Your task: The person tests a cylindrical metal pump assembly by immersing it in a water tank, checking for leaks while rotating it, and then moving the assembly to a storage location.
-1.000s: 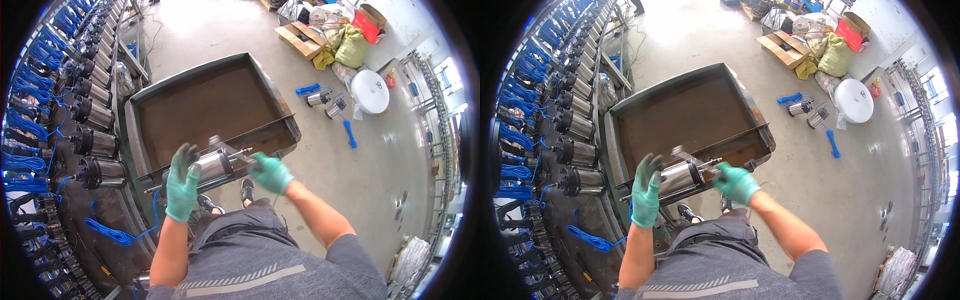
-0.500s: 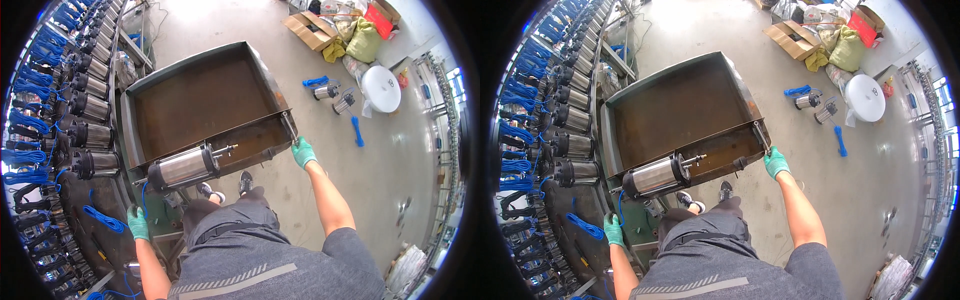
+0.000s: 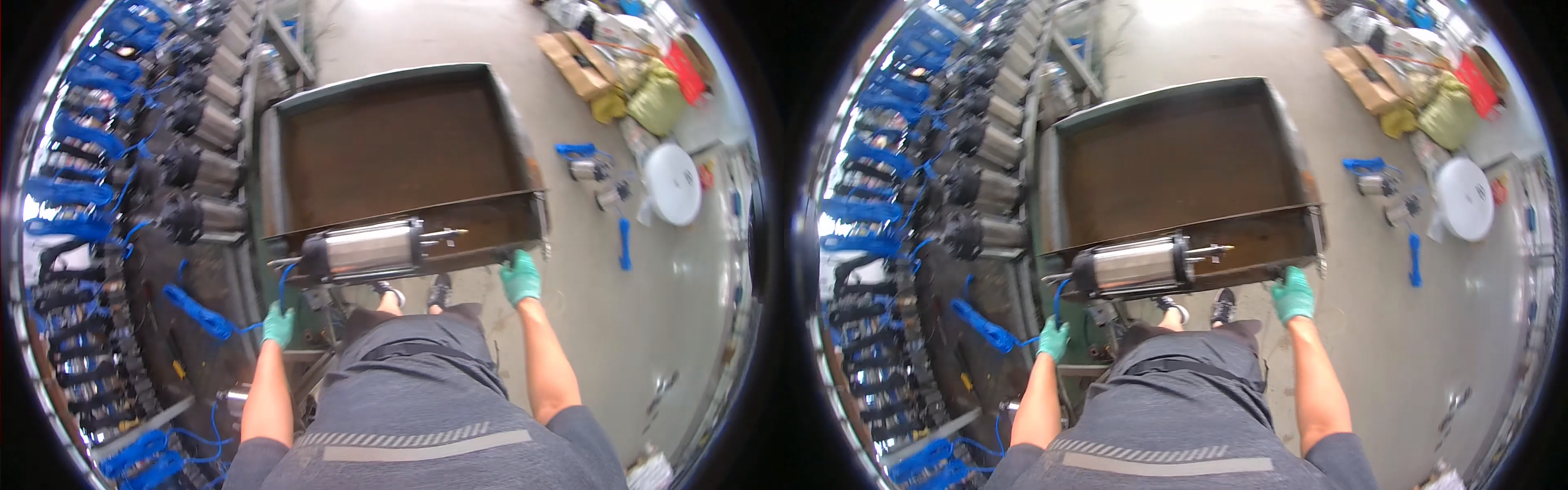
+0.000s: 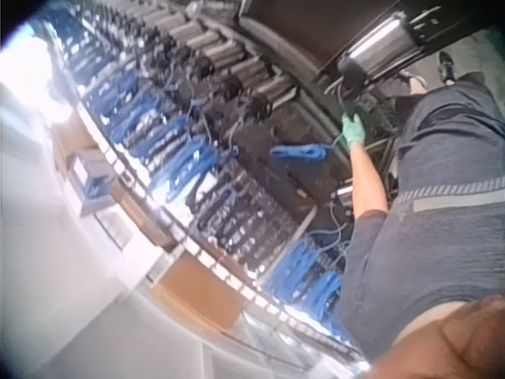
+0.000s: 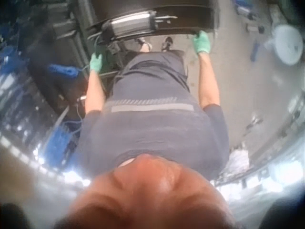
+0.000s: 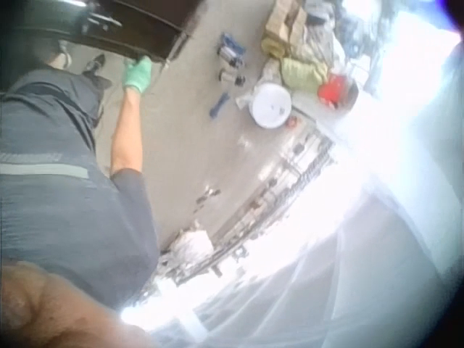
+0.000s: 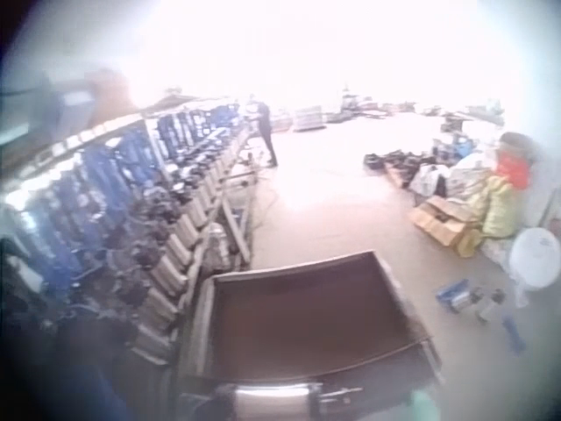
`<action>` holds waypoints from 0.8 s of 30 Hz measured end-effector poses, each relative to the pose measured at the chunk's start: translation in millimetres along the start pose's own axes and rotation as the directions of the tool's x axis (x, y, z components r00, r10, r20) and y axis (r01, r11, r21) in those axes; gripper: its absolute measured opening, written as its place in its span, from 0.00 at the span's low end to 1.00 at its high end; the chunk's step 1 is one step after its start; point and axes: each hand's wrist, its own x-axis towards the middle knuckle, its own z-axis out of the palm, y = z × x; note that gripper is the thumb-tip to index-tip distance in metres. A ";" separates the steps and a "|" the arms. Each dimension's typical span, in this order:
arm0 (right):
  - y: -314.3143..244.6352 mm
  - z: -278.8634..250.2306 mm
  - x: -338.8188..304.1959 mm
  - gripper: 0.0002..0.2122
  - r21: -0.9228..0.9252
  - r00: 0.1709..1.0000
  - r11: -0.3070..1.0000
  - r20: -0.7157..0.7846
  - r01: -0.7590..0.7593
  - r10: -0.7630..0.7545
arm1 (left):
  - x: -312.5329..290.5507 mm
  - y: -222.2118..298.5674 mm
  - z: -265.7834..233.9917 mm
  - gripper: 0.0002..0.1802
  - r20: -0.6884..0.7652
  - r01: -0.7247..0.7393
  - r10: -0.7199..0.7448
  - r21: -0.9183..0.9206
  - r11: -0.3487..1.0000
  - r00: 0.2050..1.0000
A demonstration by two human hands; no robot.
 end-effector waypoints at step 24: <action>-116.4 -156.3 -47.2 0.08 0.591 0.976 0.796 0.220 -0.130 -0.004 | -29.3 175.0 -103.3 0.12 -0.052 -0.331 0.342 -0.418 0.846 0.938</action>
